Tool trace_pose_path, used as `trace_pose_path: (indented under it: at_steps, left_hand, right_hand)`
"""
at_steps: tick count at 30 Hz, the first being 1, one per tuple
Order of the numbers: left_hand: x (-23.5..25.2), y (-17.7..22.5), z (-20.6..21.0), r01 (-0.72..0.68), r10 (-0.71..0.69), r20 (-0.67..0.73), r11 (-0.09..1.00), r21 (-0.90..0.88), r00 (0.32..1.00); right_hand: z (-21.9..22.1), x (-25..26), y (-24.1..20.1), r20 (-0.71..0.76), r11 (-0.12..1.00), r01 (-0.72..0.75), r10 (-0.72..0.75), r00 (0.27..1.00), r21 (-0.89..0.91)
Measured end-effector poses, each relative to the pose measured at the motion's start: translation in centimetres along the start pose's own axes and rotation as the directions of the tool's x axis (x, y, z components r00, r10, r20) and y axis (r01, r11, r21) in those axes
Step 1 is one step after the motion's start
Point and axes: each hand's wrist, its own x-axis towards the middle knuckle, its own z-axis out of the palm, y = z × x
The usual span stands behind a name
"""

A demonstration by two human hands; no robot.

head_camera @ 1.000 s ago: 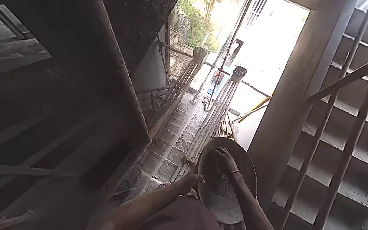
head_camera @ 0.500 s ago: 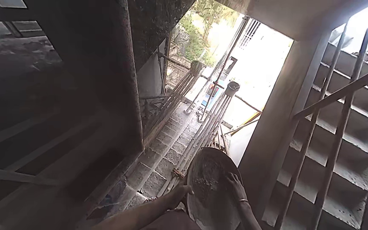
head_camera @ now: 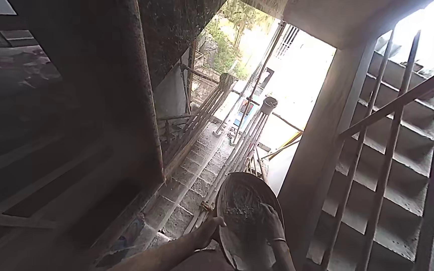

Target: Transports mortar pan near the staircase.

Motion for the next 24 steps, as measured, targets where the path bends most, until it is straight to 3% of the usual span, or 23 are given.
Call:
trace_pose_path:
  at_steps: [3, 6, 8, 11, 14, 18, 22, 23, 24]
  left_hand:
    - [0.1, 0.0, 0.2, -0.02, 0.02, 0.002, 1.0, 0.0, 1.0]
    - [0.5, 0.0, 0.2, -0.032, 0.032, -0.007, 0.999, -0.001, 0.999]
    - [0.6, -0.2, 0.1, -0.02, 0.02, -0.008, 1.0, 0.002, 1.0]
    - [0.5, -0.4, -0.1, -0.016, 0.016, -0.02, 1.0, 0.002, 1.0]
    - [0.4, -0.3, -0.1, 0.011, -0.011, -0.042, 1.0, -0.001, 0.999]
    - [0.4, -0.2, 0.1, 0.011, -0.01, -0.034, 1.0, 0.021, 0.999]
    - [0.7, -0.3, -0.1, -0.013, 0.014, -0.015, 0.999, 0.033, 1.0]
    - [0.7, -0.3, 0.0, -0.01, 0.011, -0.012, 0.999, 0.037, 1.0]
    - [0.7, -0.3, 0.1, -0.002, 0.003, -0.012, 0.999, 0.038, 1.0]
  right_hand:
    - [1.6, -0.1, 0.8, 0.062, 0.983, -0.072, 0.084, 0.995, -0.168]
    - [3.2, -1.7, -1.5, 0.153, 0.977, -0.131, 0.157, 0.976, -0.17]
    - [4.0, -2.5, -3.0, 0.219, 0.977, -0.155, 0.185, 0.958, -0.146]
    - [2.9, -3.3, -5.2, 0.268, 0.991, -0.119, 0.101, 0.958, 0.053]
    - [1.3, -3.9, -5.7, 0.171, 0.958, -0.049, 0.0, 0.985, 0.282]
    - [-1.7, -5.5, -6.4, -0.157, 0.905, 0.11, -0.049, 0.986, 0.41]
    - [-2.5, -5.9, -6.9, -0.573, 0.86, 0.328, -0.052, 0.818, 0.39]
    - [-1.7, -5.5, -6.7, -0.576, 0.871, 0.316, -0.046, 0.816, 0.377]
    - [-0.9, -5.4, -6.4, -0.471, 0.894, 0.254, -0.054, 0.88, 0.37]
